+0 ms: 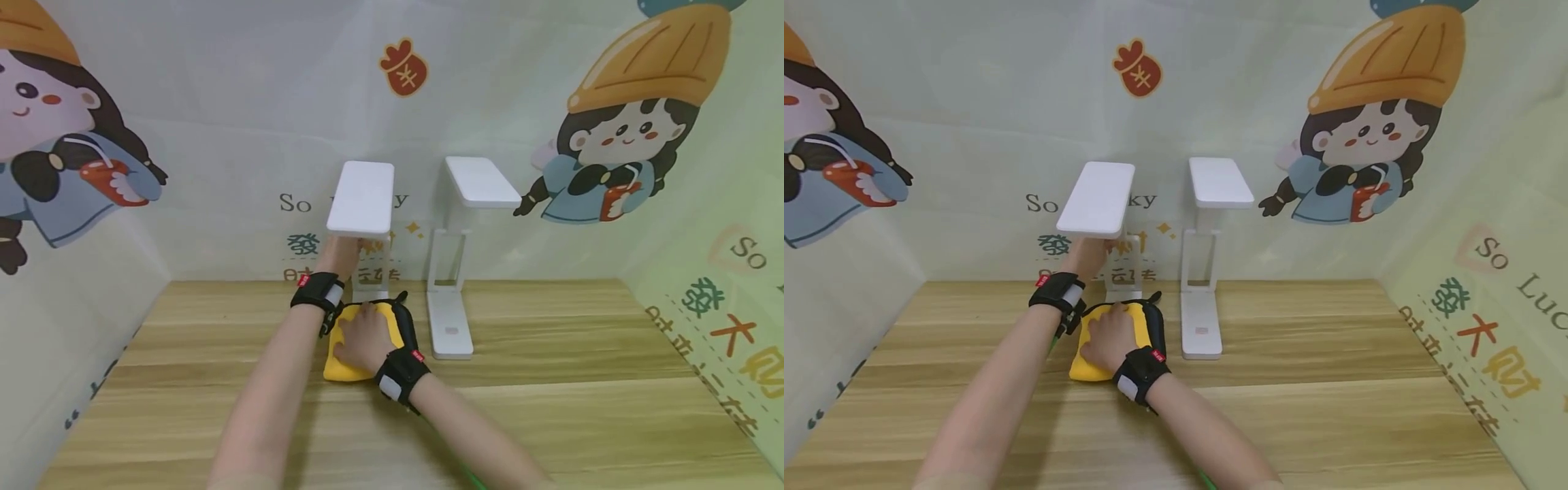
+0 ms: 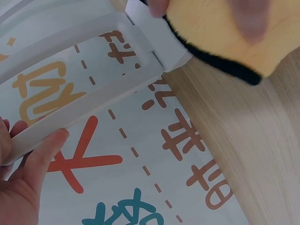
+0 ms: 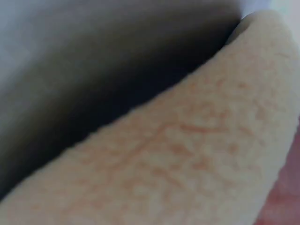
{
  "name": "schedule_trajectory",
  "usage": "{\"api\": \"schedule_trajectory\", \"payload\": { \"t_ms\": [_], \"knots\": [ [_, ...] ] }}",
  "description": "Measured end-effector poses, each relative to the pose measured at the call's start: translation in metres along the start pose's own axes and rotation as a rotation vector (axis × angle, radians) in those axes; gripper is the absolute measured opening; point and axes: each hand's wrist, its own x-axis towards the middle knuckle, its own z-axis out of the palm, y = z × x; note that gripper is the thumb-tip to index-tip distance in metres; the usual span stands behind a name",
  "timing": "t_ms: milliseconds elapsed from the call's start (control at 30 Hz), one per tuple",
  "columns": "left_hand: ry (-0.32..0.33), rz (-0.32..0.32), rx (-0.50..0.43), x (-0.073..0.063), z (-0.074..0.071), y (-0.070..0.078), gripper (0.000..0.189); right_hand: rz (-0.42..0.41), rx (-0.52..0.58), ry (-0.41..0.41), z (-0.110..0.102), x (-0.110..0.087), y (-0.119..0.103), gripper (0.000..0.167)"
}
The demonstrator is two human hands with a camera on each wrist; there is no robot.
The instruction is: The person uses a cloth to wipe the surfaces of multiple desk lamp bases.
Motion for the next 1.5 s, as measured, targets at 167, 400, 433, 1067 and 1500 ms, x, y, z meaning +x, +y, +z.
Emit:
{"api": "schedule_trajectory", "payload": {
  "t_ms": [167, 400, 433, 1067, 1500],
  "knots": [
    [-0.003, -0.007, -0.071, 0.002, 0.000, 0.000, 0.024, 0.082, -0.022, 0.021, 0.002, 0.016, 0.004, 0.041],
    [0.012, 0.026, -0.035, 0.005, 0.004, -0.004, 0.023, 0.122, 0.003, -0.022, 0.002, -0.001, -0.009, 0.044],
    [0.009, 0.025, -0.042, 0.005, 0.004, -0.004, 0.023, 0.123, 0.006, -0.020, 0.001, -0.004, -0.010, 0.044],
    [-0.040, 0.040, 0.130, 0.005, 0.003, -0.002, 0.021, -0.165, 0.113, 0.057, 0.004, -0.039, 0.038, 0.049],
    [0.013, 0.027, 0.005, 0.004, 0.004, -0.002, 0.018, -0.116, 0.049, 0.172, -0.001, -0.043, 0.011, 0.032]
  ]
}}
